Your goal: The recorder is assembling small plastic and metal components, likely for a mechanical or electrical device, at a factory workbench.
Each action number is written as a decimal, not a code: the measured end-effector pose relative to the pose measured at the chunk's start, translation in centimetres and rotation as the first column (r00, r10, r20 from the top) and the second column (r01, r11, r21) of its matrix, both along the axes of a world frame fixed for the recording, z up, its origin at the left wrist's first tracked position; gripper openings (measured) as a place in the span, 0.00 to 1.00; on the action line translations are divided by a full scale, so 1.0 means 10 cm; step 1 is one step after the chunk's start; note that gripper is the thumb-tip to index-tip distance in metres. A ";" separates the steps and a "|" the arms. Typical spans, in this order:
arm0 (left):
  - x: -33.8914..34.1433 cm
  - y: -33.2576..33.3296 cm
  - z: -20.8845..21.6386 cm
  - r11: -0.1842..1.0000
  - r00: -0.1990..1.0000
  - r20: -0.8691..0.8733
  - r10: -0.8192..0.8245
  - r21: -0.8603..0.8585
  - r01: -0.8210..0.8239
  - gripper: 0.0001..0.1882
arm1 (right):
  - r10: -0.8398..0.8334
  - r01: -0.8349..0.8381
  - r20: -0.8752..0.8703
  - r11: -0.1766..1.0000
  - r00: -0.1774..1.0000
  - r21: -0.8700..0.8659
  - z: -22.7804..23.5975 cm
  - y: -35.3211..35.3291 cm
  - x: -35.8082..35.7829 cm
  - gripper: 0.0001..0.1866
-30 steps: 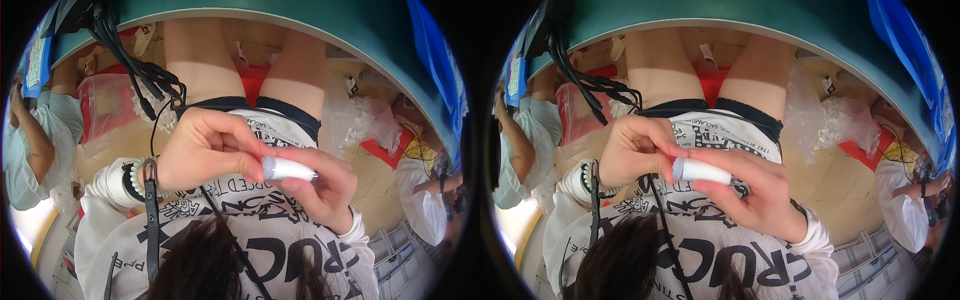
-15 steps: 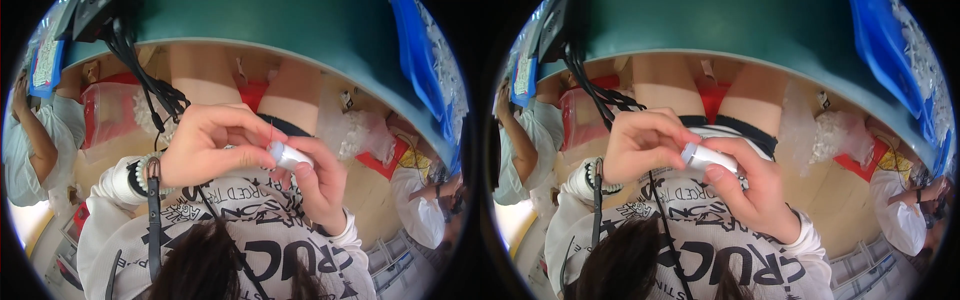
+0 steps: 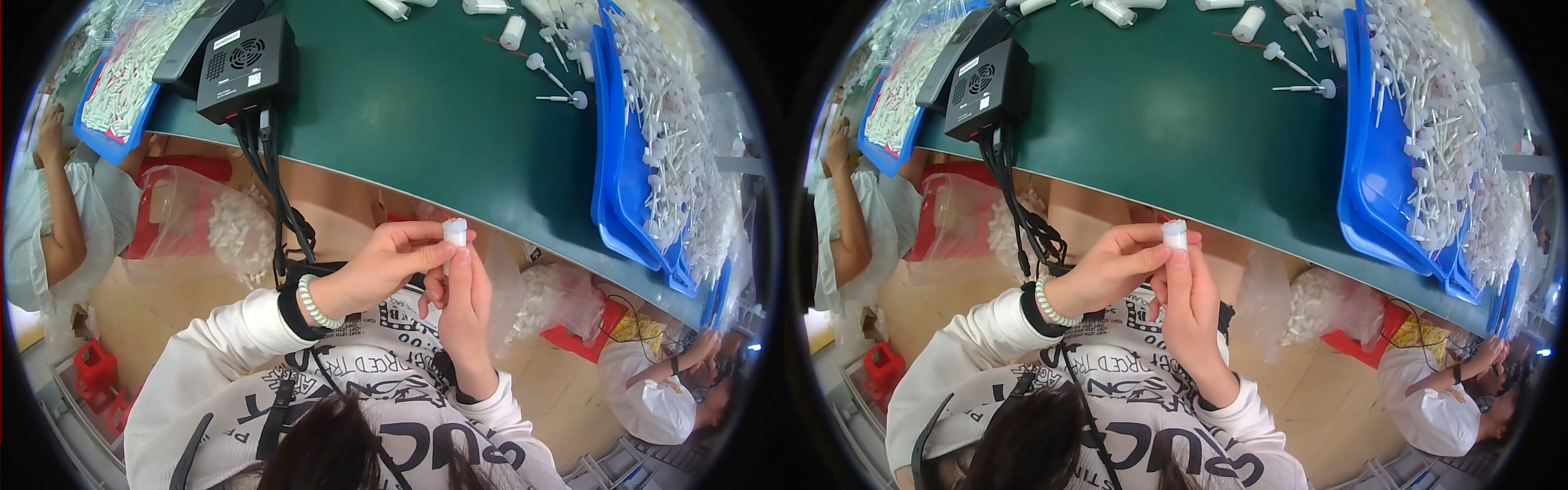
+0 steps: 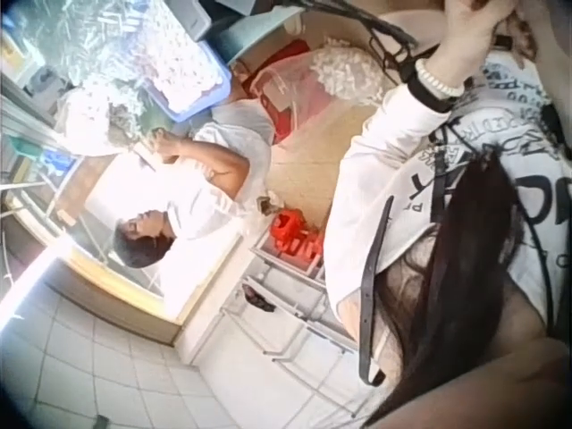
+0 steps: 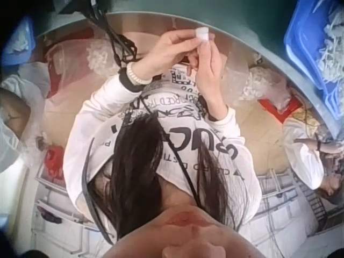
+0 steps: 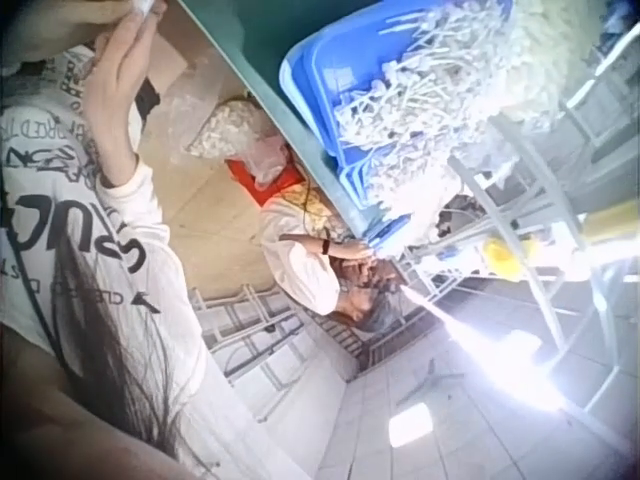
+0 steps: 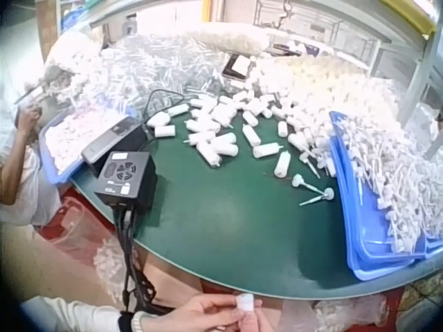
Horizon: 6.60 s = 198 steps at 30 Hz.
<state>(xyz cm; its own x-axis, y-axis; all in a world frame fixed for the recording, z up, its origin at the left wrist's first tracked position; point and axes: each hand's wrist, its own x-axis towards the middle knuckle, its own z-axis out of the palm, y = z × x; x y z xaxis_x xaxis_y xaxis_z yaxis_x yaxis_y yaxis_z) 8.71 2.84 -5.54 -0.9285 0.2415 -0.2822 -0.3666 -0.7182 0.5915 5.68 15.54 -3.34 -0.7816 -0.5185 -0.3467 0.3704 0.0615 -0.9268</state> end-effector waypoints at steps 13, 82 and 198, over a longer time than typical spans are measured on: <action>-0.07 0.08 -0.14 0.990 0.988 0.096 0.119 0.068 -0.125 0.17 | -0.123 0.120 0.043 0.990 0.991 0.078 0.02 -0.08 0.02 0.19; 0.20 0.27 0.48 0.828 0.810 -0.576 0.109 -0.399 -0.395 0.12 | -0.327 0.267 -0.562 0.945 0.760 -0.189 0.20 0.84 0.37 0.13; -1.40 0.29 1.85 -0.450 0.801 -0.598 0.018 -0.721 -0.528 0.24 | -0.380 0.346 -0.113 0.626 0.918 0.699 -4.34 3.03 0.11 0.17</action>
<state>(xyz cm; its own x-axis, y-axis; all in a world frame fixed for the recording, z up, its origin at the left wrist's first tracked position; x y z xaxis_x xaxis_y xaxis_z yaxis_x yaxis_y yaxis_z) -5.25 5.78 12.94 -0.7915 -0.3777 0.4804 -0.0817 0.8445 0.5294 6.80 45.80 -46.77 -0.8290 0.2090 -0.5187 0.5420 0.5289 -0.6531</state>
